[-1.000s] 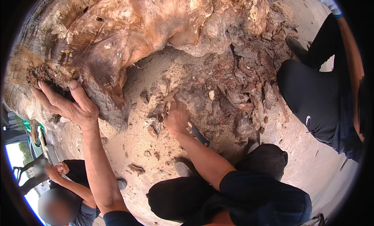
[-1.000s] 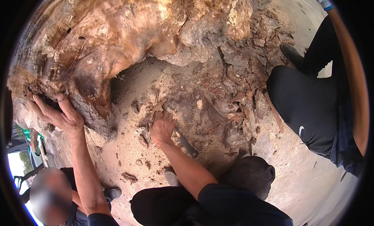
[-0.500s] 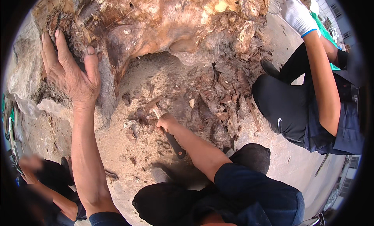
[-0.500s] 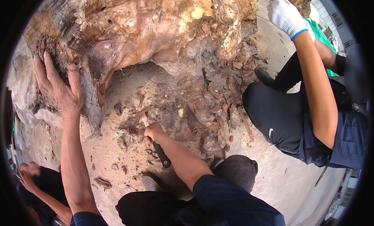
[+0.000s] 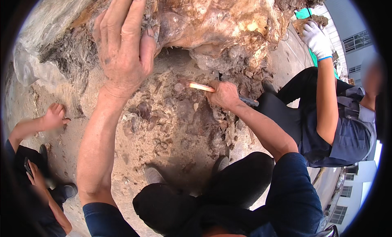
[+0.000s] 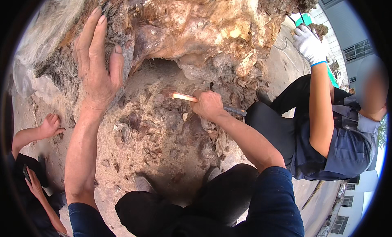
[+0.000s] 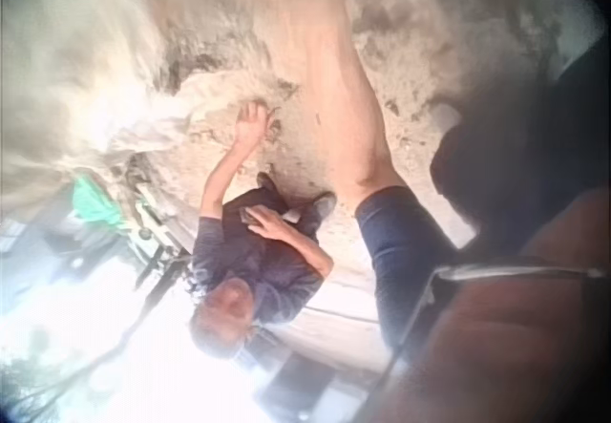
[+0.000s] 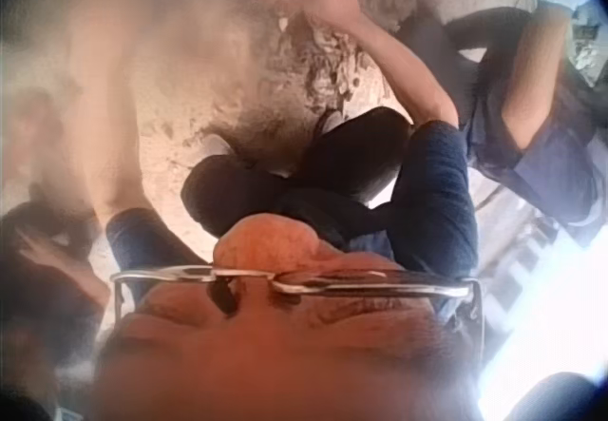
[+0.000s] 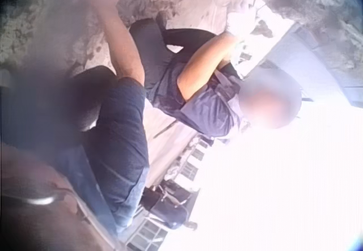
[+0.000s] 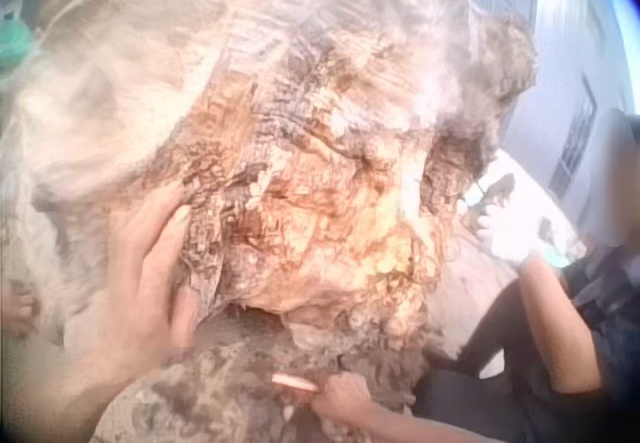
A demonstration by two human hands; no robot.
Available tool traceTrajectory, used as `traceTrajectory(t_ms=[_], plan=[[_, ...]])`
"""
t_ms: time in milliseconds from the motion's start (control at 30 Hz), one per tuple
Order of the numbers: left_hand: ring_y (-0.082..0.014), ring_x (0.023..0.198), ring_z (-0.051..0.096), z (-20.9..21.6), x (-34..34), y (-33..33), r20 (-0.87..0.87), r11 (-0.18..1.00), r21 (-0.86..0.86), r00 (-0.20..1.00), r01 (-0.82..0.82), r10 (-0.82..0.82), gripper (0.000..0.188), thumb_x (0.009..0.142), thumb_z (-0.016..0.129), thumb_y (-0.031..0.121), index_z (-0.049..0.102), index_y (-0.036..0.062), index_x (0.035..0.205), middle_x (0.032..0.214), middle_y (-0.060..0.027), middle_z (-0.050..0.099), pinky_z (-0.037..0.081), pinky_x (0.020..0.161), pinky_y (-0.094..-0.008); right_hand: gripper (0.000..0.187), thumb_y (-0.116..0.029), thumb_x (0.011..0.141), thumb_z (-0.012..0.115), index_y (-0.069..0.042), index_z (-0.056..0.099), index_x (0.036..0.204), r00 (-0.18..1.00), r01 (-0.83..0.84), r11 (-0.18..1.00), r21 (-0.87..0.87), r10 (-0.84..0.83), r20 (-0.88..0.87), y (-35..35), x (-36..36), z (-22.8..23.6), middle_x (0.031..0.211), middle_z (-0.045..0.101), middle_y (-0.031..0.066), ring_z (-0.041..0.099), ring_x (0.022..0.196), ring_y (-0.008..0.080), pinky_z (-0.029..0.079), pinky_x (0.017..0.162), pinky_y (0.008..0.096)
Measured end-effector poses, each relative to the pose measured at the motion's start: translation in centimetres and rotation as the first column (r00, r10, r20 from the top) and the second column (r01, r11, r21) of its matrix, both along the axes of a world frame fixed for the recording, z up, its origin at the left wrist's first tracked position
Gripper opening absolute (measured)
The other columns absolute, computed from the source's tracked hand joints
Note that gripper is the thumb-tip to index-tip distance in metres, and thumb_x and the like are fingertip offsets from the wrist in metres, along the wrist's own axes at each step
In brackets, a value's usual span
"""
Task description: The person uses a chisel and hammer to chip away at a large log, removing bark and wood debris. Another person assists by using a crowbar to pry sections of the log.
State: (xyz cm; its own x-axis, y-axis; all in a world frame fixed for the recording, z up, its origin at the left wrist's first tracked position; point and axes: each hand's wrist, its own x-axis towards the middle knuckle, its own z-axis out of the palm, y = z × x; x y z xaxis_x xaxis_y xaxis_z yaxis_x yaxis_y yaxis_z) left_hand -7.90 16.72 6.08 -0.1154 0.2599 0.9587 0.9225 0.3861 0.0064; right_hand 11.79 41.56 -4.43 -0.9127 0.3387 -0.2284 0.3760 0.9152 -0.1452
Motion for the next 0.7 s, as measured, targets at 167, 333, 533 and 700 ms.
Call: traceTrajectory(t_ms=[167, 333, 533, 700], plan=[[-0.0323, 0.101, 0.071, -9.3, 8.7, -1.0, 0.527, 0.897, -0.094, 0.786, 0.431, -0.323, 0.044, 0.085, 0.067, 0.001, 0.062, 0.0017, 0.129, 0.113, -0.0179, 0.07, 0.055, 0.093, -0.0435, 0.035, -0.035, 0.093, 0.066, -0.007, 0.073, 0.112, 0.948, 0.316, 0.87, -0.377, -0.304, 0.094, -0.9, 4.4, -2.8, 0.081, 0.072, 0.0164, 0.07, 0.075, 0.0291, 0.055, 0.075, 0.0429], [-0.0325, 0.11, 0.068, -15.8, 7.4, 3.2, 0.995, 0.932, -0.074, 0.088, 0.355, 0.046, 0.047, 0.097, 0.061, 0.014, 0.053, -0.0054, 0.139, 0.128, -0.0213, 0.067, 0.055, 0.092, -0.0403, 0.033, -0.034, 0.095, 0.069, -0.002, 0.071, 0.101, 0.782, 0.53, 0.441, -0.724, -0.584, 0.216, -2.9, 6.6, -7.2, 0.066, 0.056, -0.0016, 0.049, 0.057, 0.0104, 0.039, 0.054, 0.0312], [-0.0398, 0.126, 0.059, -18.9, 1.5, 11.2, 0.968, 0.96, 0.244, -0.102, 0.138, -0.231, 0.082, 0.09, 0.075, 0.036, 0.041, -0.0137, 0.145, 0.138, -0.0333, 0.056, 0.045, 0.109, -0.0423, 0.035, -0.035, 0.099, 0.067, -0.008, 0.063, 0.077, 0.679, 0.353, 0.152, -0.923, -0.72, 0.141, -4.3, 3.8, -8.7, 0.062, 0.048, -0.0063, 0.037, 0.054, 0.0053, 0.028, 0.05, 0.0266], [-0.0374, 0.132, 0.052, -17.2, 0.3, 15.7, 0.974, 0.968, 0.212, -0.115, 0.133, -0.197, 0.1, 0.078, 0.089, 0.038, 0.034, -0.0123, 0.145, 0.144, -0.0319, 0.049, 0.04, 0.114, -0.0443, 0.036, -0.033, 0.099, 0.068, -0.009, 0.06, 0.073, 0.653, 0.111, 0.186, -0.976, -0.754, -0.069, -3.0, 1.8, -9.6, 0.061, 0.046, -0.0081, 0.038, 0.055, 0.0034, 0.028, 0.05, 0.0261]])
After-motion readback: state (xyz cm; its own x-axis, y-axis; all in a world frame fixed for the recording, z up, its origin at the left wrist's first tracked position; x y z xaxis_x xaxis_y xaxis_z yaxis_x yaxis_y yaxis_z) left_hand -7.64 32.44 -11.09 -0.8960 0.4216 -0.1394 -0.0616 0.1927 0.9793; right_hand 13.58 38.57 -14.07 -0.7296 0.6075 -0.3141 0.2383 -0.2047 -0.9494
